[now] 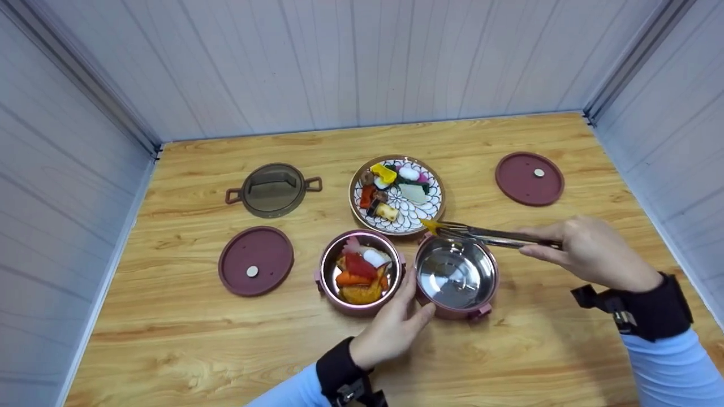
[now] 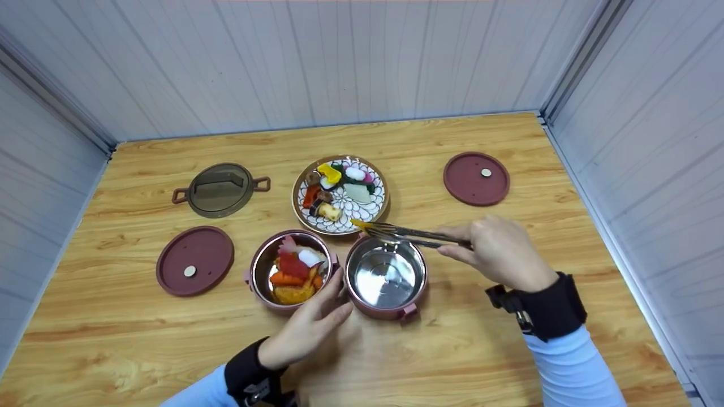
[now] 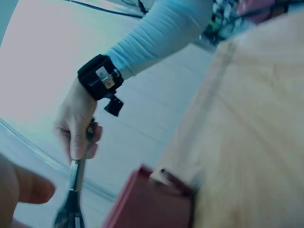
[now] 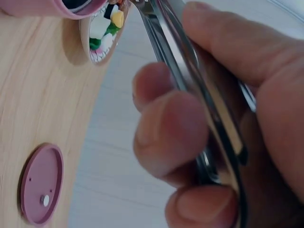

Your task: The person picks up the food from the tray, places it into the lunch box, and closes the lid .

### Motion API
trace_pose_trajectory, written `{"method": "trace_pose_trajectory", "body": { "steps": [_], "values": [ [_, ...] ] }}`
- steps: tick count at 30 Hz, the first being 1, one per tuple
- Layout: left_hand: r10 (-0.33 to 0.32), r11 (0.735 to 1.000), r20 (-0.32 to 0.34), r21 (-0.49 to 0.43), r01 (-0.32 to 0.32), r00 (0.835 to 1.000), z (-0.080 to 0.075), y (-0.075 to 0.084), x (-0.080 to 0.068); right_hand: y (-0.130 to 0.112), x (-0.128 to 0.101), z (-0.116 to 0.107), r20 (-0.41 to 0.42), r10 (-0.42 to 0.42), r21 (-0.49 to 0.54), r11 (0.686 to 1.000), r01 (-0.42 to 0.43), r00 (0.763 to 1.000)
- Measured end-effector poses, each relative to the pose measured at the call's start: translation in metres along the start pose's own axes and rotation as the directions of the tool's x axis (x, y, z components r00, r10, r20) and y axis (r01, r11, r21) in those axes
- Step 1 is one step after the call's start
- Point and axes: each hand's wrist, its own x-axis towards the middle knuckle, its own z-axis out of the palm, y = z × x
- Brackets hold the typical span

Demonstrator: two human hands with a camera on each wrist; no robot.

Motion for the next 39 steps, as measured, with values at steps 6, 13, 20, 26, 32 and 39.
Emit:
{"method": "trace_pose_trajectory", "body": {
  "steps": [6,13,20,26,32,39],
  "values": [
    [-0.012,0.999,-0.056,-0.041,0.009,0.998,0.011,-0.007,0.013,0.006,-0.005,-0.005,-0.022,-0.089,-0.014,0.996,0.089,0.996],
    [-0.003,1.000,-0.108,-0.030,0.000,0.994,0.016,-0.011,0.020,0.008,-0.002,-0.002,0.119,-0.048,0.005,0.999,0.048,0.992],
    [-0.005,1.000,-0.137,-0.023,0.002,0.990,0.018,-0.018,0.027,0.009,0.003,-0.004,0.115,-0.012,0.034,0.999,0.008,0.993],
    [-0.003,1.000,-0.144,-0.020,0.000,0.990,0.020,-0.022,0.030,0.014,0.006,-0.003,0.013,-0.014,0.058,0.998,0.013,1.000],
    [-0.002,1.000,-0.155,-0.005,0.001,0.988,0.020,-0.022,0.030,0.018,0.034,0.018,-0.052,0.037,0.075,0.997,-0.033,0.998],
    [0.019,0.999,-0.147,0.039,-0.014,0.989,0.017,-0.020,0.031,0.025,0.071,0.043,-0.017,0.114,0.039,0.993,-0.114,0.993]
  ]
}}
